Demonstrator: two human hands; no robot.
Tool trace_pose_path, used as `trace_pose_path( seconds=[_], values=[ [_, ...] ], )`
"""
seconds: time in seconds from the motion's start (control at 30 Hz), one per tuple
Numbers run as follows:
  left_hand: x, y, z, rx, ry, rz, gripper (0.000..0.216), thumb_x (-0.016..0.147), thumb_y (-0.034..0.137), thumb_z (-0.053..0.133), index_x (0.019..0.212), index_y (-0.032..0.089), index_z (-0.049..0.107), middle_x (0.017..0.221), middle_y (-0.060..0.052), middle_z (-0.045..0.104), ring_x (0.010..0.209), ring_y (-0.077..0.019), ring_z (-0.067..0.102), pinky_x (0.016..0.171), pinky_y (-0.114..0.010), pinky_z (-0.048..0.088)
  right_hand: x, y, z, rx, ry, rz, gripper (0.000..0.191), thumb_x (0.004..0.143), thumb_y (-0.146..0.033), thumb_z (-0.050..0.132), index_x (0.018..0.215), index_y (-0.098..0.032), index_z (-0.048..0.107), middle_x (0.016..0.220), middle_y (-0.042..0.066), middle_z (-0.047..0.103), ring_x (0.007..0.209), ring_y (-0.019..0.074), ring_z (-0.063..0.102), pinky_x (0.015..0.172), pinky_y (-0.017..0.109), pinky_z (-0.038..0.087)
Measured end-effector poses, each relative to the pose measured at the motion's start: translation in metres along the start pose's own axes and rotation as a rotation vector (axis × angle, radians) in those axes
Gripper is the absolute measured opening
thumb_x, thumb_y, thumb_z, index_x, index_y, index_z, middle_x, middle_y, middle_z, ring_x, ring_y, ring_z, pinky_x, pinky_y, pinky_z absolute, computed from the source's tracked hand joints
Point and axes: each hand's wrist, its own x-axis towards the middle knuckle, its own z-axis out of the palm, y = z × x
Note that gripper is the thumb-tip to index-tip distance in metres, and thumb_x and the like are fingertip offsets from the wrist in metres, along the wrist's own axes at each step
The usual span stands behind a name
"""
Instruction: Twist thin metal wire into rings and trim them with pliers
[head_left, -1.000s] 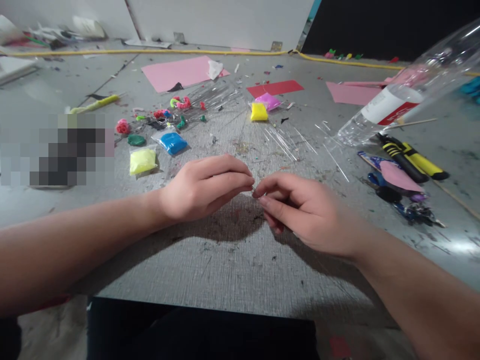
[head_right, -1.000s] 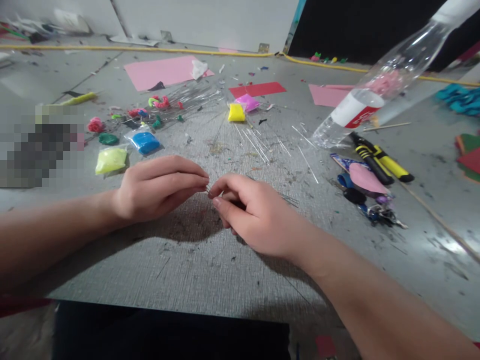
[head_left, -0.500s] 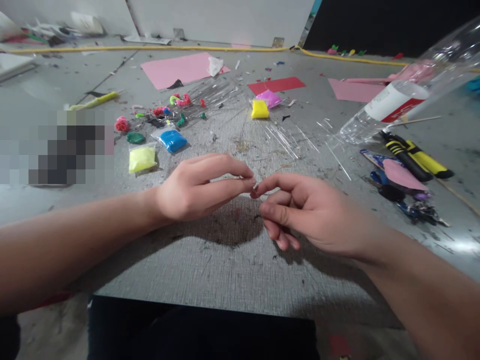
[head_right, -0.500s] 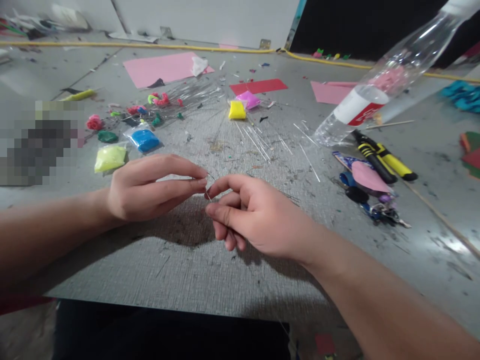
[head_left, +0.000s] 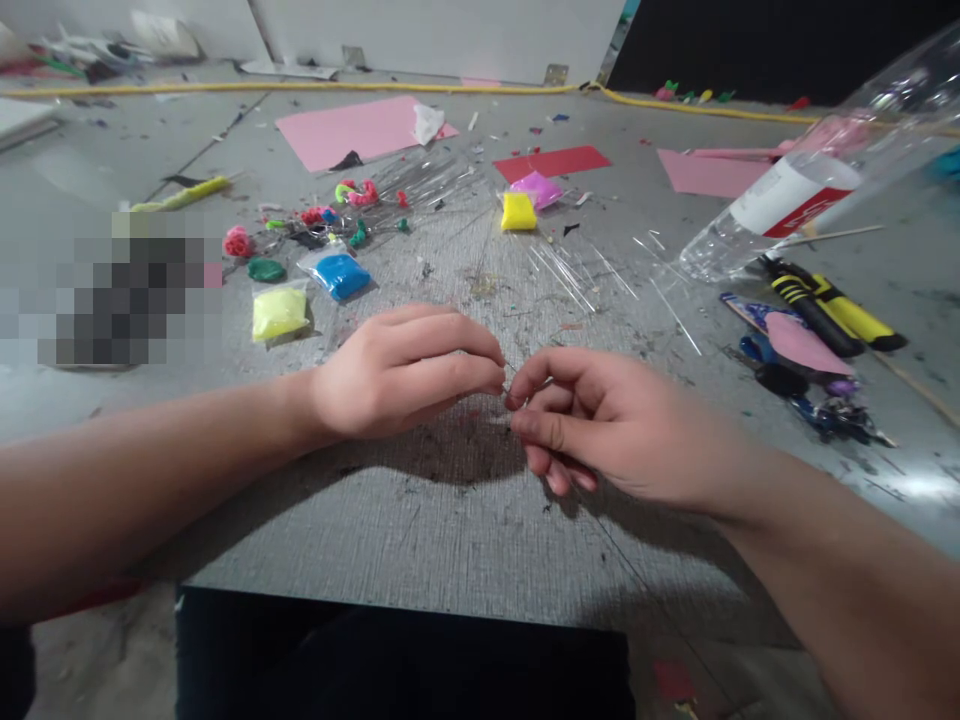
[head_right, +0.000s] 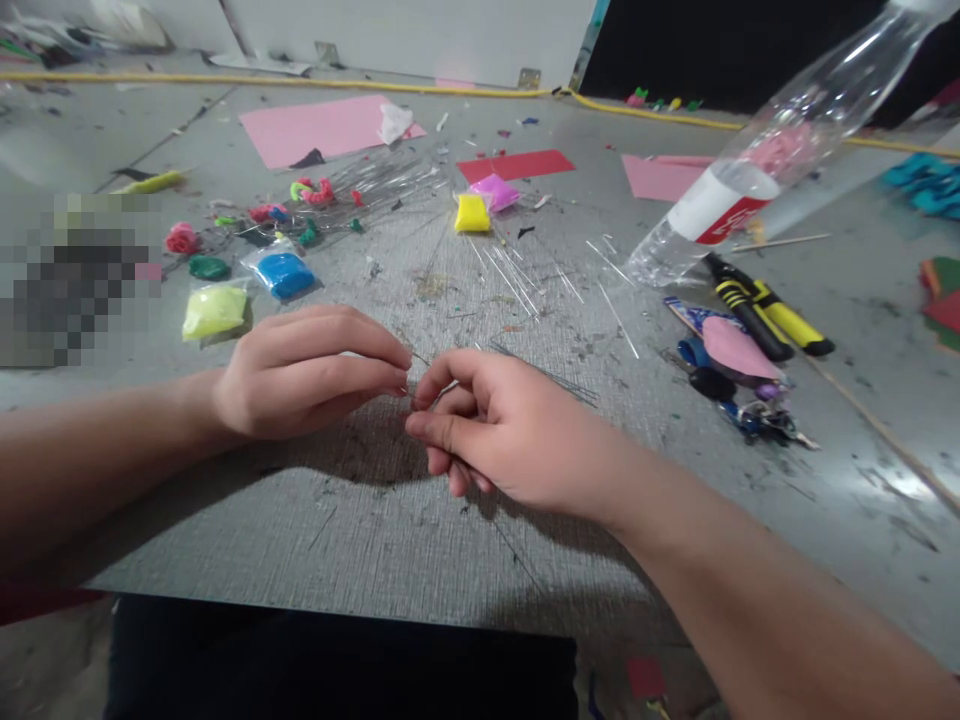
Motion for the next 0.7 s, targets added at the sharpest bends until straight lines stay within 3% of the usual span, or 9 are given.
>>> trace_pose_path(
  seconds=[0.4, 0.7],
  values=[
    [0.0005, 0.0015, 0.0021, 0.051, -0.037, -0.038, 0.015, 0.103, 0.023, 0.052, 0.098, 0.018, 0.066, 0.093, -0.007, 0.072, 0.084, -0.0184, 0.068, 0.073, -0.033, 0.055, 0.0005, -0.0004, 0.0019, -0.107, 0.084, -0.078, 0.024, 0.084, -0.037, 0.079, 0.085, -0.022, 0.061, 0.064, -0.005, 0.062, 0.052, 0.0111, 0.063, 0.048, 0.022, 0.049],
    [0.0081, 0.0073, 0.0054, -0.241, -0.018, -0.233, 0.016, 0.099, 0.013, 0.052, 0.091, 0.018, 0.065, 0.086, -0.008, 0.071, 0.087, -0.0195, 0.066, 0.08, -0.034, 0.055, -0.0002, 0.0038, -0.0024, -0.297, 0.157, -0.116, 0.017, 0.088, -0.035, 0.074, 0.084, -0.023, 0.063, 0.065, -0.005, 0.062, 0.053, 0.0115, 0.064, 0.049, 0.023, 0.049]
  ],
)
